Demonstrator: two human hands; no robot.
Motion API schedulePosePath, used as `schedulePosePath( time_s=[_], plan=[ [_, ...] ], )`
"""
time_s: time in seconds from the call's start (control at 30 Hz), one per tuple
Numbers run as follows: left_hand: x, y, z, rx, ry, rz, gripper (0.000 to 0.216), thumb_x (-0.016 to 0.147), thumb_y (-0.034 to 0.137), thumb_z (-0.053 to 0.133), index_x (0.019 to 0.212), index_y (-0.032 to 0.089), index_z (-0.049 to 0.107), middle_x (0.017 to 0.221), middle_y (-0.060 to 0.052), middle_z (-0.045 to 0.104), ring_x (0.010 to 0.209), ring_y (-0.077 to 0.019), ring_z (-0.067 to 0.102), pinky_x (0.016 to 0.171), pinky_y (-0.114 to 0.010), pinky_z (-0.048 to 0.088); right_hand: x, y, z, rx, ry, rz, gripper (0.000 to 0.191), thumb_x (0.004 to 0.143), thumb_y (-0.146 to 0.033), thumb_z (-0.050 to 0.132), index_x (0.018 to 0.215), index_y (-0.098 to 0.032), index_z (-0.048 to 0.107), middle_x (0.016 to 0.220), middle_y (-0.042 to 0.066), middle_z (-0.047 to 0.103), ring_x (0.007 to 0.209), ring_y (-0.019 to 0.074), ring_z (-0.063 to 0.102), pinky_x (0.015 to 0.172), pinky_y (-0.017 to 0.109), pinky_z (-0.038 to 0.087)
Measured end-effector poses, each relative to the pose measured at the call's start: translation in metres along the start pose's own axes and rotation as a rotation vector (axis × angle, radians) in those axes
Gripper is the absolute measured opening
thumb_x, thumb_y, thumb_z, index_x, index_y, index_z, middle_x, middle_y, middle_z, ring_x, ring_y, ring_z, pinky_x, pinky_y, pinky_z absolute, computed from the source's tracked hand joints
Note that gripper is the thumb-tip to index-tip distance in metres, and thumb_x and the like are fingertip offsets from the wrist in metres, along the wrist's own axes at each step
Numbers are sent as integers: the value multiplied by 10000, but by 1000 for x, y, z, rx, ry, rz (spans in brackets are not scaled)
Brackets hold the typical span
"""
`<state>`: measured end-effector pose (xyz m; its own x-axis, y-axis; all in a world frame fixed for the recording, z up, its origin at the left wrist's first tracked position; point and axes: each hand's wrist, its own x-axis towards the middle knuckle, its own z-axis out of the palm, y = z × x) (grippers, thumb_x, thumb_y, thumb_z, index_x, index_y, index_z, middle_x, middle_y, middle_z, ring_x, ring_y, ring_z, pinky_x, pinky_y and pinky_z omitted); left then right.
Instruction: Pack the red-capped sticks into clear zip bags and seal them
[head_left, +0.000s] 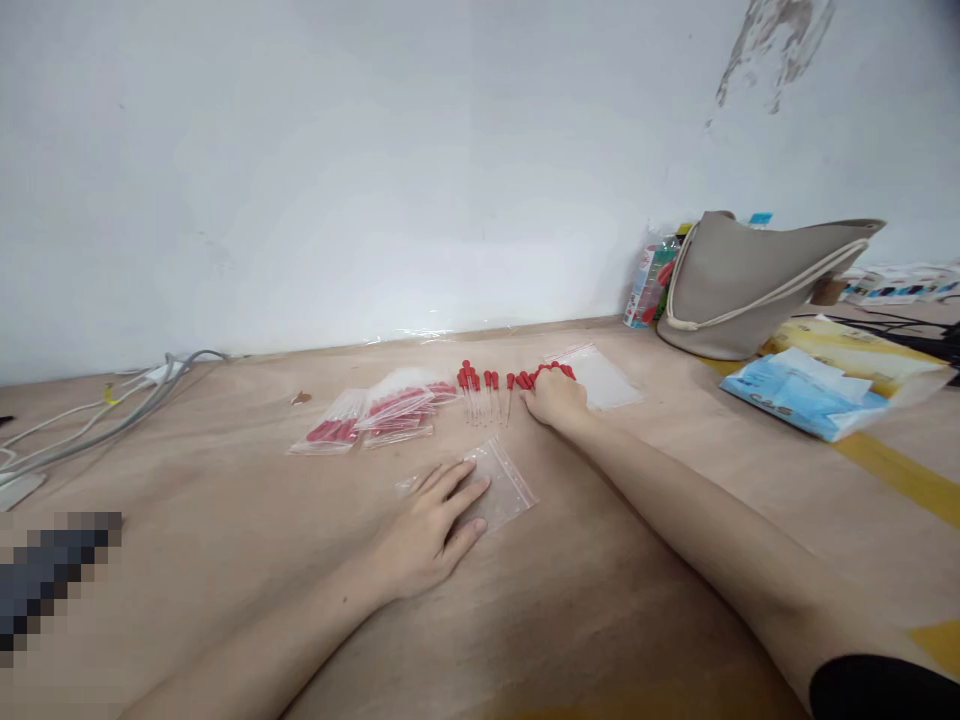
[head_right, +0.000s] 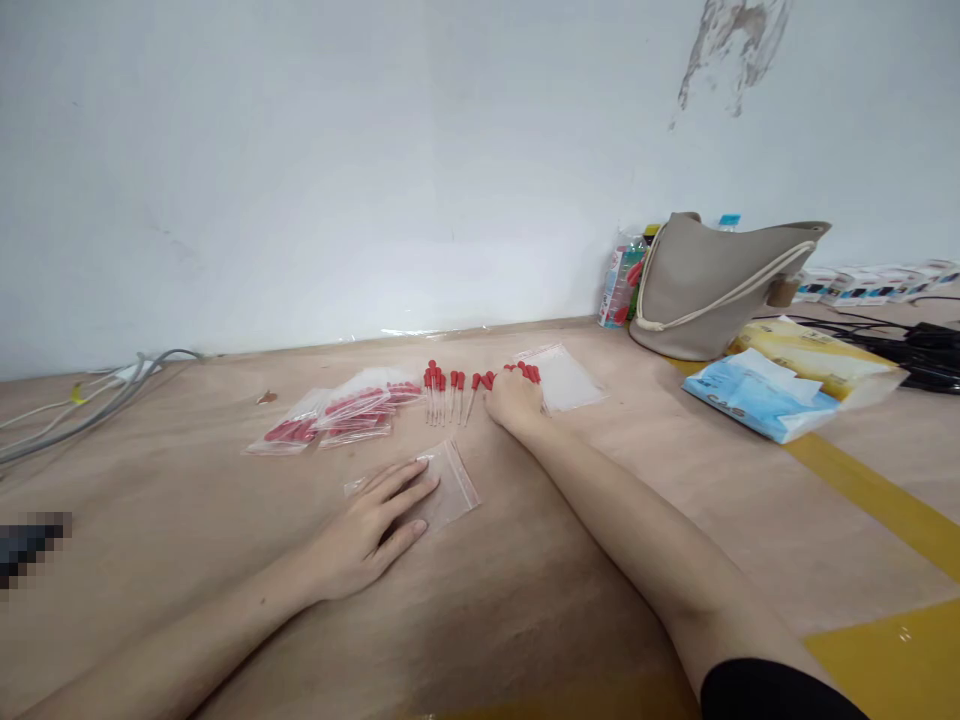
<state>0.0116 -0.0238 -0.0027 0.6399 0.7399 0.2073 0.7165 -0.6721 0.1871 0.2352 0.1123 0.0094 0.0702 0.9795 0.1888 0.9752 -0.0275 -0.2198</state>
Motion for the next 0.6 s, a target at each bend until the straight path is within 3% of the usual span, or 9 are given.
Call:
schedulePosePath(
  time_s=[0.2, 0.37, 0.43, 0.53, 0.6],
  plan=[
    [3, -2, 2, -63, -22, 6, 424, 907, 363, 436, 1310, 233, 460, 1391, -105, 411, 1289, -270, 367, 1059, -496, 317, -4, -10, 1, -52, -16, -42, 287, 850, -118, 408, 1017, -69, 637, 1062, 229, 591, 936, 271, 610, 746, 339, 456],
    [3, -3, 1, -75, -23, -7, 422, 903, 376, 444, 1301, 240, 465, 1395, -100, 407, 1291, -258, 367, 1052, -491, 328, -8, -8, -6, -6, 12, -96, 301, 902, -171, 353, 1041, -54, 593, 1046, 237, 597, 946, 263, 604, 755, 326, 448],
    [3, -4, 1, -80, -24, -9, 422, 902, 383, 444, 1300, 241, 464, 1399, -98, 403, 1292, -253, 368, 1054, -487, 328, -11, -2, -10, 122, 42, -140, 280, 920, -239, 358, 1003, -91, 581, 989, 189, 622, 924, 236, 604, 752, 302, 441],
    [4, -4, 0, -79, -32, 1, 426, 897, 387, 452, 1294, 234, 470, 1396, -99, 409, 1288, -255, 375, 1053, -486, 329, -25, 11, -12, 530, 44, -197, 240, 888, -276, 434, 1064, -125, 498, 811, 85, 627, 788, 184, 607, 695, 279, 446],
    [6, -5, -1, -85, -37, 20, 429, 892, 386, 459, 1291, 227, 474, 1392, -102, 415, 1287, -254, 379, 1050, -478, 337, -39, 18, -10, 812, -28, -187, 409, 848, -261, 481, 1207, -110, 358, 679, 6, 572, 631, 151, 581, 606, 266, 454]
  ],
)
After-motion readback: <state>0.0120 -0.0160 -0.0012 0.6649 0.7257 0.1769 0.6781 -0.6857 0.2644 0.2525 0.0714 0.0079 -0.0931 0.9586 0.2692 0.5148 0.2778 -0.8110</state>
